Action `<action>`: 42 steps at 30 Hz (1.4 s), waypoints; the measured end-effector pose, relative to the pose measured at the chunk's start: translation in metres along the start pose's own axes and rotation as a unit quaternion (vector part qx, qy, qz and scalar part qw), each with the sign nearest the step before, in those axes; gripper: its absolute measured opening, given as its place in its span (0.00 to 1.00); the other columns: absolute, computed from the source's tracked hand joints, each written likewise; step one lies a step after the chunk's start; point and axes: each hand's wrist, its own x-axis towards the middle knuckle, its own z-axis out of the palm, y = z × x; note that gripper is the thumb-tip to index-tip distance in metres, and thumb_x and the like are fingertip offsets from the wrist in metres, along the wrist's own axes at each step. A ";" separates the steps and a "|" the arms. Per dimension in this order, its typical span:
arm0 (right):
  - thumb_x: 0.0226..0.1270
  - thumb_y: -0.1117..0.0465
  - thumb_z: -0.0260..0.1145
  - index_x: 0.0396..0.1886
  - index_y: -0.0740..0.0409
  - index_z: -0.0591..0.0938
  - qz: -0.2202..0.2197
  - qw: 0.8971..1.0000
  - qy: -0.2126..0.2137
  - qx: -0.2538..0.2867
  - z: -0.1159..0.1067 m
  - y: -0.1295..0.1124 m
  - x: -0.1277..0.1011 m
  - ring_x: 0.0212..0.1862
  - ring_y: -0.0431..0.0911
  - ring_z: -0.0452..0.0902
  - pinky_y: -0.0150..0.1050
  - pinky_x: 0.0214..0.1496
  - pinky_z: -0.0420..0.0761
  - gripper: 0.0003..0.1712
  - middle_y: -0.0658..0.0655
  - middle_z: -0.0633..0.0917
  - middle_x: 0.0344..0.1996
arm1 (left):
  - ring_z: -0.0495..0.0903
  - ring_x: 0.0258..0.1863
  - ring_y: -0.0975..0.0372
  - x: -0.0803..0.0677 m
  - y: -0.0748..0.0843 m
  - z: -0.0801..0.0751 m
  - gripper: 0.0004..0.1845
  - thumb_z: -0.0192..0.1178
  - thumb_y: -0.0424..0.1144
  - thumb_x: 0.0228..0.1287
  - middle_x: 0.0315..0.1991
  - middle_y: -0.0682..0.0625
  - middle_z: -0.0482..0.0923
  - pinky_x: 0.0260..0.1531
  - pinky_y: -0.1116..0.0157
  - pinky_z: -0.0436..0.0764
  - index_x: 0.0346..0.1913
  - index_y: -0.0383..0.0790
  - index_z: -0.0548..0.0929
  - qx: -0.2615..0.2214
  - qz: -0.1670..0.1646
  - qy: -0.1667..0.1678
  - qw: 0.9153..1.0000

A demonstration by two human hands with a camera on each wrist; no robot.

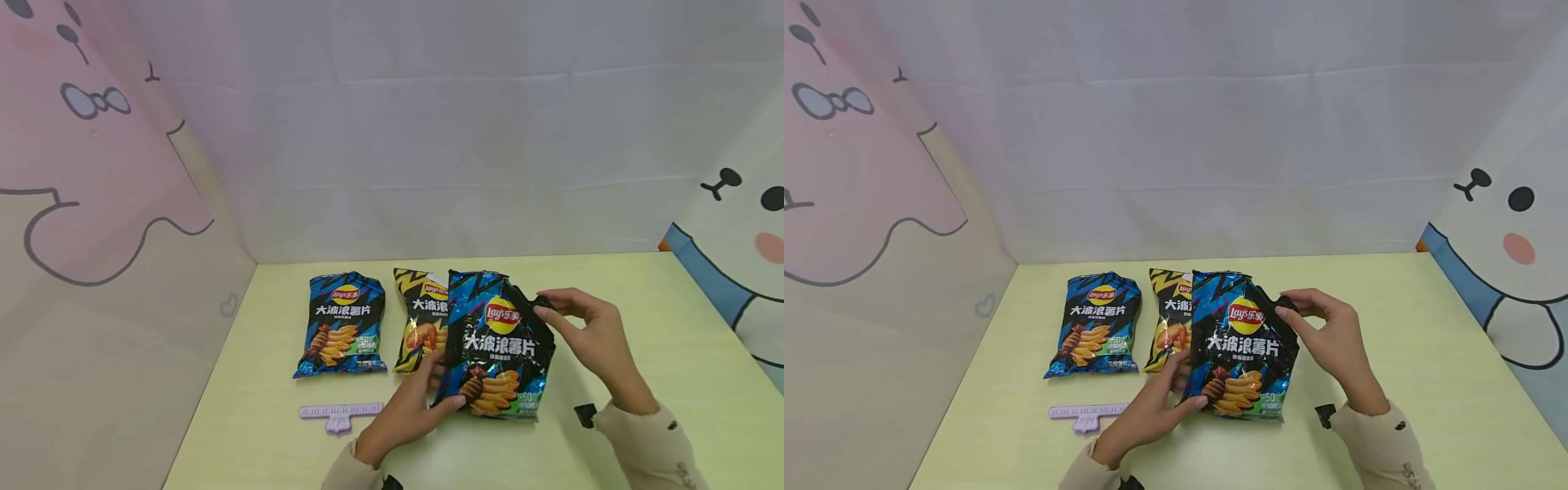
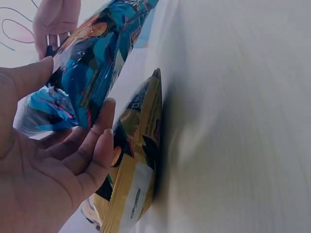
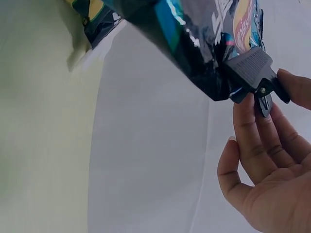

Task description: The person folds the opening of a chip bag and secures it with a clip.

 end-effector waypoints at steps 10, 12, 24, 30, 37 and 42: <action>0.70 0.58 0.69 0.51 0.59 0.87 0.024 1.000 0.001 -0.015 -0.005 0.020 0.014 0.35 0.25 0.78 0.22 0.48 0.70 0.14 0.24 0.80 0.35 | 0.78 0.58 0.61 0.013 0.007 0.008 0.40 0.58 0.59 0.71 0.66 0.47 0.73 0.58 0.62 0.80 0.79 0.58 0.53 -0.023 0.009 0.002 1.000; 0.70 0.57 0.68 0.51 0.58 0.87 0.030 0.999 -0.001 -0.018 -0.004 0.024 0.016 0.35 0.24 0.77 0.21 0.47 0.71 0.15 0.24 0.80 0.35 | 0.78 0.57 0.62 0.015 0.007 0.009 0.39 0.58 0.59 0.71 0.66 0.47 0.74 0.58 0.63 0.80 0.79 0.58 0.53 -0.022 0.013 0.001 1.000; 0.72 0.52 0.67 0.54 0.59 0.86 0.068 0.997 -0.006 -0.036 -0.011 0.046 0.032 0.35 0.20 0.76 0.20 0.45 0.71 0.18 0.28 0.79 0.35 | 0.79 0.52 0.65 0.029 0.016 0.020 0.38 0.61 0.53 0.71 0.70 0.44 0.73 0.49 0.69 0.80 0.78 0.63 0.53 -0.060 0.020 0.020 0.998; 0.73 0.50 0.64 0.56 0.60 0.84 0.083 0.995 -0.021 -0.045 -0.016 0.060 0.040 0.33 0.20 0.77 0.20 0.40 0.72 0.21 0.26 0.78 0.33 | 0.77 0.56 0.63 0.033 0.024 0.034 0.38 0.62 0.53 0.70 0.72 0.48 0.70 0.51 0.67 0.79 0.77 0.69 0.54 -0.089 -0.001 0.030 0.996; 0.74 0.48 0.63 0.60 0.59 0.83 0.094 0.993 -0.052 -0.052 -0.018 0.074 0.055 0.32 0.22 0.78 0.33 0.43 0.77 0.24 0.31 0.81 0.37 | 0.79 0.61 0.59 0.034 0.031 0.045 0.39 0.62 0.53 0.70 0.72 0.49 0.70 0.57 0.61 0.81 0.77 0.69 0.53 -0.103 -0.013 0.020 0.994; 0.76 0.46 0.60 0.62 0.60 0.81 0.109 0.989 -0.083 -0.050 -0.021 0.080 0.062 0.32 0.22 0.77 0.54 0.50 0.79 0.27 0.59 0.85 0.52 | 0.77 0.64 0.59 0.036 0.036 0.054 0.39 0.62 0.52 0.71 0.72 0.49 0.70 0.64 0.59 0.78 0.78 0.64 0.54 -0.120 -0.004 0.018 0.993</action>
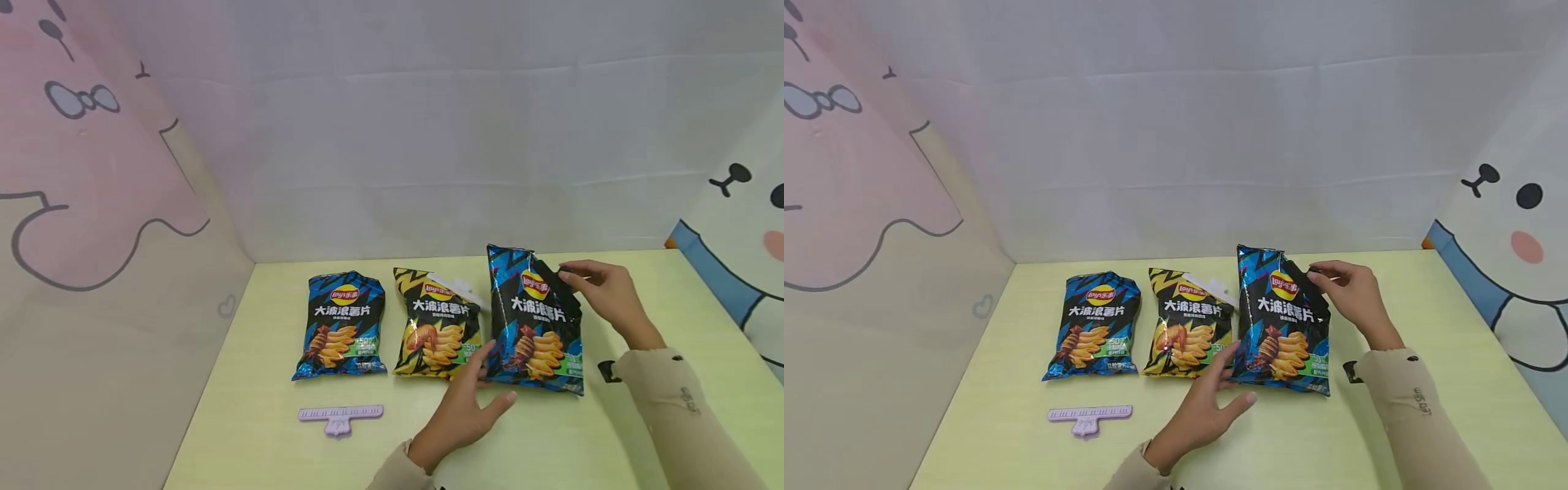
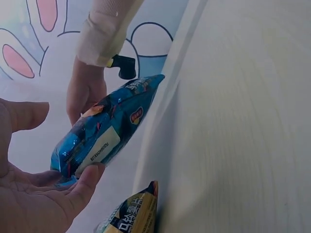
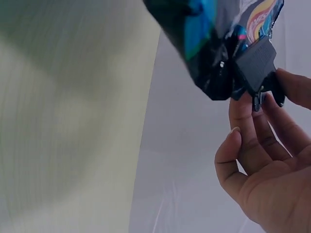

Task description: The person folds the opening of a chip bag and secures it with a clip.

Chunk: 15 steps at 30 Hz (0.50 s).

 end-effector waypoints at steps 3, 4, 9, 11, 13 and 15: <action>0.77 0.47 0.58 0.63 0.62 0.80 0.005 1.000 -0.017 -0.005 -0.002 0.002 0.002 0.32 0.24 0.79 0.59 0.50 0.78 0.27 0.70 0.83 0.56 | 0.76 0.66 0.59 0.001 0.001 0.005 0.39 0.62 0.52 0.70 0.73 0.48 0.69 0.66 0.59 0.78 0.78 0.63 0.55 -0.011 0.003 0.002 1.000; 0.77 0.47 0.58 0.63 0.62 0.80 0.006 1.000 -0.023 -0.006 -0.002 0.003 0.003 0.32 0.24 0.79 0.59 0.49 0.78 0.27 0.71 0.83 0.57 | 0.75 0.67 0.58 0.001 0.001 0.007 0.39 0.62 0.53 0.70 0.73 0.49 0.68 0.66 0.59 0.77 0.78 0.63 0.56 -0.015 0.003 0.003 1.000; 0.77 0.46 0.58 0.63 0.61 0.80 0.014 0.999 -0.042 -0.010 0.001 0.008 0.010 0.32 0.25 0.79 0.58 0.50 0.79 0.28 0.71 0.83 0.56 | 0.73 0.70 0.55 0.004 0.002 0.013 0.37 0.61 0.52 0.70 0.76 0.52 0.64 0.68 0.59 0.76 0.78 0.62 0.57 -0.027 -0.005 0.007 1.000; 0.77 0.46 0.58 0.63 0.62 0.80 0.016 0.999 -0.048 -0.011 0.002 0.010 0.013 0.32 0.25 0.78 0.59 0.50 0.79 0.28 0.71 0.84 0.55 | 0.72 0.71 0.55 0.005 0.002 0.016 0.37 0.62 0.52 0.70 0.76 0.52 0.64 0.68 0.60 0.75 0.78 0.61 0.58 -0.032 -0.008 0.009 0.999; 0.77 0.46 0.58 0.63 0.61 0.80 0.021 0.998 -0.054 -0.013 0.003 0.013 0.015 0.32 0.25 0.78 0.61 0.50 0.79 0.28 0.72 0.83 0.55 | 0.72 0.70 0.55 0.007 0.002 0.018 0.37 0.62 0.51 0.70 0.76 0.51 0.65 0.69 0.60 0.75 0.77 0.61 0.58 -0.036 -0.011 0.011 0.999; 0.77 0.45 0.58 0.64 0.61 0.79 0.027 0.998 -0.060 -0.015 0.004 0.017 0.016 0.32 0.26 0.79 0.62 0.51 0.79 0.28 0.72 0.83 0.55 | 0.72 0.71 0.55 0.009 0.003 0.020 0.37 0.61 0.51 0.70 0.75 0.50 0.65 0.69 0.60 0.75 0.77 0.62 0.57 -0.039 -0.012 0.011 0.999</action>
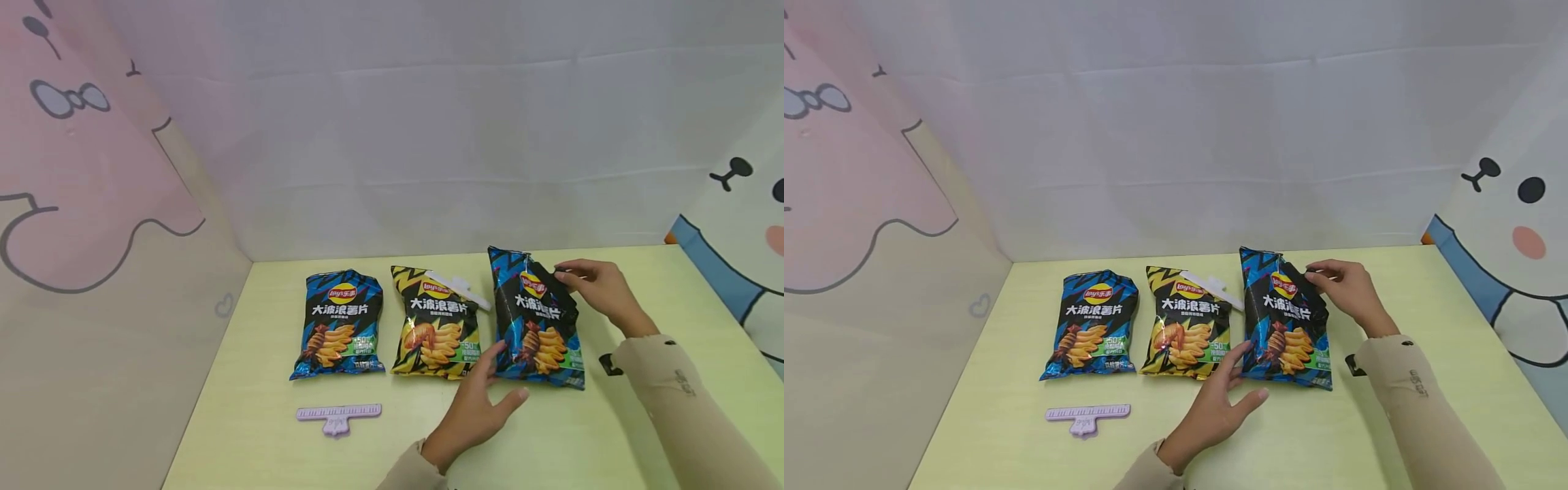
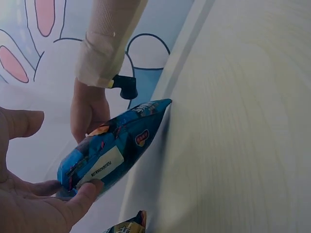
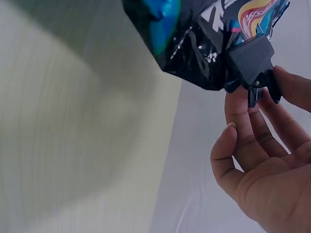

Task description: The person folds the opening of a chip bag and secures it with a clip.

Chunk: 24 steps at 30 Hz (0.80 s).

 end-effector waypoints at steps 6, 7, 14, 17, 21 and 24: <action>0.77 0.46 0.58 0.64 0.62 0.79 0.007 1.000 -0.014 -0.006 0.004 0.009 0.004 0.33 0.31 0.82 0.62 0.51 0.80 0.29 0.73 0.84 0.53 | 0.69 0.72 0.55 0.003 -0.001 0.005 0.37 0.61 0.50 0.70 0.77 0.50 0.61 0.70 0.60 0.74 0.78 0.62 0.57 0.009 -0.002 -0.004 1.000; 0.77 0.46 0.58 0.64 0.63 0.79 0.005 1.000 -0.015 -0.008 0.004 0.010 0.004 0.33 0.33 0.82 0.61 0.50 0.80 0.28 0.73 0.84 0.53 | 0.69 0.73 0.55 0.003 -0.001 0.005 0.37 0.61 0.50 0.71 0.77 0.50 0.60 0.70 0.60 0.74 0.78 0.61 0.57 0.010 0.000 -0.005 1.000; 0.80 0.48 0.54 0.66 0.64 0.77 -0.009 0.999 -0.044 -0.027 0.006 0.015 0.007 0.42 0.51 0.87 0.64 0.53 0.79 0.28 0.74 0.84 0.54 | 0.65 0.75 0.55 0.006 -0.004 0.008 0.37 0.61 0.48 0.71 0.78 0.52 0.58 0.70 0.62 0.73 0.78 0.58 0.57 0.014 0.009 -0.009 1.000; 0.82 0.51 0.52 0.67 0.64 0.76 -0.016 0.997 -0.069 -0.032 0.007 0.019 0.009 0.46 0.59 0.85 0.63 0.53 0.79 0.26 0.75 0.82 0.56 | 0.65 0.75 0.56 0.006 -0.005 0.010 0.37 0.61 0.46 0.71 0.78 0.53 0.58 0.70 0.63 0.73 0.78 0.58 0.57 0.023 0.006 -0.010 1.000; 0.83 0.55 0.50 0.67 0.65 0.76 -0.023 0.996 -0.078 -0.039 0.010 0.023 0.011 0.50 0.64 0.84 0.59 0.51 0.81 0.24 0.76 0.80 0.58 | 0.64 0.76 0.56 0.005 -0.006 0.011 0.37 0.61 0.45 0.70 0.78 0.54 0.58 0.70 0.63 0.73 0.77 0.59 0.57 0.029 0.001 -0.009 1.000; 0.83 0.57 0.49 0.67 0.66 0.75 -0.021 0.996 -0.085 -0.036 0.012 0.026 0.012 0.53 0.67 0.82 0.58 0.50 0.82 0.23 0.77 0.78 0.60 | 0.62 0.77 0.57 0.006 -0.006 0.012 0.37 0.62 0.46 0.70 0.78 0.53 0.57 0.71 0.63 0.72 0.77 0.60 0.57 0.026 0.000 -0.009 1.000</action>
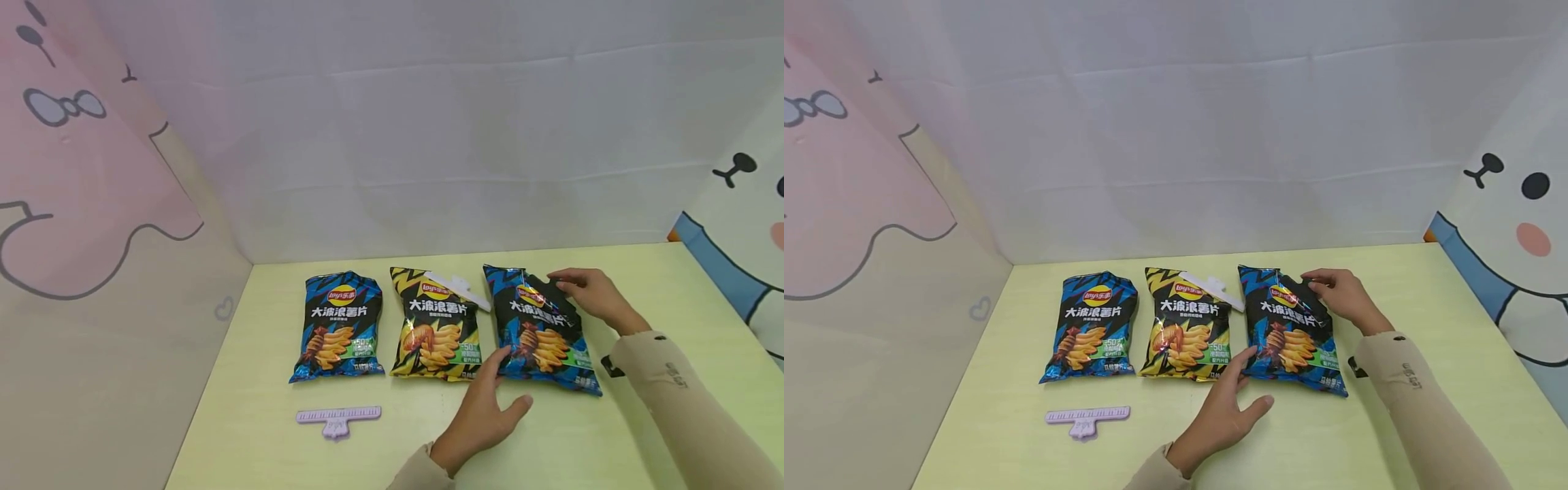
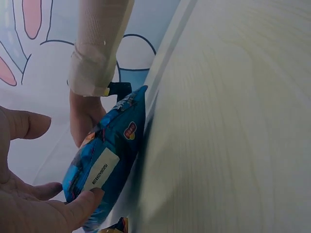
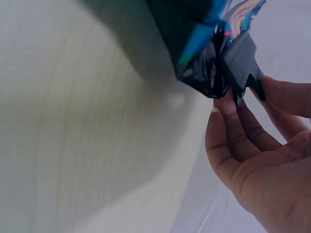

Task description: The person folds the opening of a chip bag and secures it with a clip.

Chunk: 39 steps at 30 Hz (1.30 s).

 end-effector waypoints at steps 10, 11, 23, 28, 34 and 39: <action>0.82 0.60 0.51 0.68 0.69 0.73 0.010 1.000 -0.016 -0.009 0.006 0.003 0.003 0.59 0.71 0.77 0.62 0.54 0.81 0.23 0.78 0.75 0.63 | 0.61 0.77 0.57 -0.001 -0.001 0.002 0.38 0.62 0.48 0.70 0.78 0.52 0.56 0.72 0.64 0.71 0.77 0.62 0.56 0.000 -0.014 -0.013 1.000; 0.81 0.60 0.51 0.68 0.69 0.72 0.013 1.000 -0.017 -0.009 0.007 0.003 0.004 0.60 0.72 0.76 0.62 0.54 0.81 0.24 0.78 0.74 0.63 | 0.61 0.77 0.58 -0.001 -0.001 0.002 0.38 0.62 0.49 0.70 0.78 0.53 0.56 0.72 0.64 0.71 0.77 0.63 0.56 0.003 -0.016 -0.014 1.000; 0.80 0.59 0.55 0.71 0.72 0.67 0.038 0.999 -0.003 -0.019 0.009 0.002 0.004 0.63 0.73 0.72 0.66 0.58 0.77 0.28 0.80 0.74 0.62 | 0.58 0.79 0.57 -0.003 -0.001 -0.001 0.37 0.61 0.53 0.70 0.80 0.54 0.54 0.73 0.49 0.69 0.76 0.65 0.56 0.078 -0.015 -0.039 0.996; 0.80 0.57 0.54 0.73 0.72 0.64 0.030 0.999 -0.007 -0.011 0.009 -0.005 0.000 0.63 0.73 0.70 0.67 0.59 0.76 0.31 0.80 0.73 0.63 | 0.56 0.80 0.52 -0.008 0.001 -0.005 0.34 0.60 0.54 0.70 0.81 0.50 0.50 0.72 0.47 0.69 0.75 0.64 0.60 0.103 -0.019 -0.049 0.993; 0.80 0.51 0.54 0.73 0.71 0.64 0.020 1.000 0.009 -0.020 0.009 -0.011 -0.005 0.63 0.73 0.69 0.68 0.58 0.76 0.34 0.80 0.71 0.66 | 0.54 0.80 0.47 -0.016 0.005 -0.018 0.31 0.59 0.56 0.71 0.83 0.46 0.43 0.69 0.43 0.70 0.74 0.66 0.63 0.148 -0.014 -0.067 0.987; 0.80 0.50 0.55 0.72 0.70 0.66 0.015 0.998 0.053 -0.012 0.012 -0.019 -0.008 0.64 0.74 0.68 0.69 0.58 0.75 0.34 0.79 0.70 0.66 | 0.51 0.81 0.47 -0.019 0.009 -0.034 0.32 0.58 0.57 0.71 0.84 0.47 0.42 0.69 0.38 0.68 0.75 0.67 0.62 0.160 0.001 -0.046 0.986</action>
